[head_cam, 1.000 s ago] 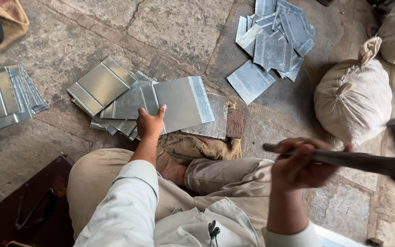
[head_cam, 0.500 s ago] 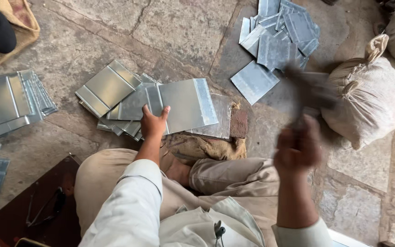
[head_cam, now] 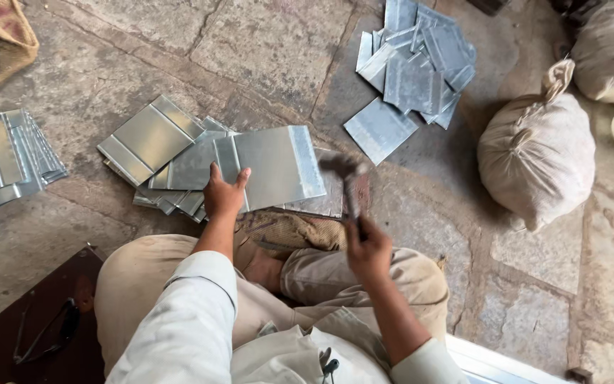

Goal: The person uses a hammer to flatten several rectangular metal sheets on a stone block, periodically setting finished sheets aside and picking up new ones from a pile.

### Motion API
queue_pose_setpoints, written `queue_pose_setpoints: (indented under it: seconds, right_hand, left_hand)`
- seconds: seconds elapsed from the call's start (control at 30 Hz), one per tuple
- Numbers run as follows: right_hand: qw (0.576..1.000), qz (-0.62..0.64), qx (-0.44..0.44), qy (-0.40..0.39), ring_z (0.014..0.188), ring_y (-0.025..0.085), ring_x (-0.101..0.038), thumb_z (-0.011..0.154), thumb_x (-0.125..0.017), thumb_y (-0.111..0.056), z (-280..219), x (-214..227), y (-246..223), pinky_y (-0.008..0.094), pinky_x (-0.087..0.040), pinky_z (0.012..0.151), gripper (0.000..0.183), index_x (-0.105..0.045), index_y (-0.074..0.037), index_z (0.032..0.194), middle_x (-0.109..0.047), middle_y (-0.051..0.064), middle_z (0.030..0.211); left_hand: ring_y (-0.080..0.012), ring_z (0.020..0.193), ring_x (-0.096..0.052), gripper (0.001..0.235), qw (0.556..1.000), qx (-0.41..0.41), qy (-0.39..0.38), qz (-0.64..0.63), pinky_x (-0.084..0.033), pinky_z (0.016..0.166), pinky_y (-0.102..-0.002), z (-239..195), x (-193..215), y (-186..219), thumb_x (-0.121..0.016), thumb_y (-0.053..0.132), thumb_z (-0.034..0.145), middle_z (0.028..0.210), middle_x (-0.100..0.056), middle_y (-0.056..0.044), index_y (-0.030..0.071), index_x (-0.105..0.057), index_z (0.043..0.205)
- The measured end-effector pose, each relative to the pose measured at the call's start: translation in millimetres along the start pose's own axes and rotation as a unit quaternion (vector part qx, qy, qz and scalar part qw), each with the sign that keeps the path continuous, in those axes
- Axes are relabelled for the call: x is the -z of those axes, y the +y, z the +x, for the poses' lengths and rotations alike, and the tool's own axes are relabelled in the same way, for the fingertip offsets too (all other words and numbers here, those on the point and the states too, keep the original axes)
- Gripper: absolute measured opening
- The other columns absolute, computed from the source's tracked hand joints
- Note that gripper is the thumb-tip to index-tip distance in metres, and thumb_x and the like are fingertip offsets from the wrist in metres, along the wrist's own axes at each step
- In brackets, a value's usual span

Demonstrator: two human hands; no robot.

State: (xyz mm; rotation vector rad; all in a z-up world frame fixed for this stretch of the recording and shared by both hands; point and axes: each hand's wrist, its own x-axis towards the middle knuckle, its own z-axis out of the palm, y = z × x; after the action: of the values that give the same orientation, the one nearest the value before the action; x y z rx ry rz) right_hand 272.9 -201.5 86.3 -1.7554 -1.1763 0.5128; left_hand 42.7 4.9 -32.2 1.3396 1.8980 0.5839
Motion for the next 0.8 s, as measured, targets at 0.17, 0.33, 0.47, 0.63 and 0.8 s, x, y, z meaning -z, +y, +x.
queue_pose_setpoints:
  seconds: [0.17, 0.33, 0.47, 0.63, 0.8]
  right_hand:
    - [0.958, 0.138, 0.235, 0.085, 0.056, 0.003, -0.051, 0.108, -0.064, -0.008, 34, 51, -52, 0.018, -0.039, 0.052, 0.015, -0.063, -0.001, 0.095, -0.06, 0.002, 0.075]
    - [0.942, 0.165, 0.241, 0.164, 0.052, 0.007, -0.053, 0.103, -0.057, -0.018, 13, 21, -16, 0.024, -0.045, 0.048, 0.019, -0.059, 0.001, 0.105, -0.062, 0.0, 0.07]
    - [0.994, -0.093, 0.005, -0.051, 0.056, 0.01, -0.053, 0.1, -0.063, -0.017, -17, -16, 22, 0.029, -0.047, 0.052, 0.014, -0.066, -0.004, 0.095, -0.061, 0.004, 0.067]
    - [0.996, 0.003, 0.084, 0.027, 0.066, 0.009, -0.058, 0.103, -0.07, -0.01, 8, 9, -9, 0.027, -0.049, 0.057, 0.012, -0.065, -0.004, 0.093, -0.068, 0.003, 0.077]
    - [0.932, 0.13, 0.313, 0.13, 0.057, 0.002, -0.054, 0.107, -0.06, -0.009, 43, 62, -59, 0.019, -0.041, 0.043, 0.01, -0.063, -0.001, 0.113, -0.061, 0.001, 0.075]
  left_hand:
    - [-0.0442, 0.111, -0.068, 0.106, 1.0, 0.0, 0.0, 0.014, -0.057, 0.086, -0.053, -2, 4, 2, -0.076, 0.07, 0.076, 0.125, -0.068, -0.025, 0.01, -0.039, 0.156]
    - [-0.0436, 0.111, -0.069, 0.107, 1.0, 0.002, -0.01, 0.015, -0.058, 0.086, -0.051, 0, 1, -3, -0.075, 0.072, 0.077, 0.123, -0.069, -0.025, 0.011, -0.038, 0.158]
    - [-0.0433, 0.109, -0.069, 0.108, 1.0, -0.01, -0.005, 0.01, -0.058, 0.086, -0.05, 0, 0, -6, -0.075, 0.072, 0.077, 0.123, -0.07, -0.025, 0.011, -0.037, 0.158]
    - [-0.0441, 0.107, -0.069, 0.108, 1.0, -0.024, -0.001, 0.012, -0.058, 0.084, -0.051, 0, 0, -4, -0.074, 0.072, 0.079, 0.123, -0.069, -0.025, 0.011, -0.034, 0.159]
    - [-0.042, 0.108, -0.07, 0.11, 1.0, 0.001, -0.016, 0.015, -0.059, 0.084, -0.05, -1, 5, 2, -0.073, 0.073, 0.077, 0.123, -0.07, -0.023, 0.014, -0.033, 0.16]
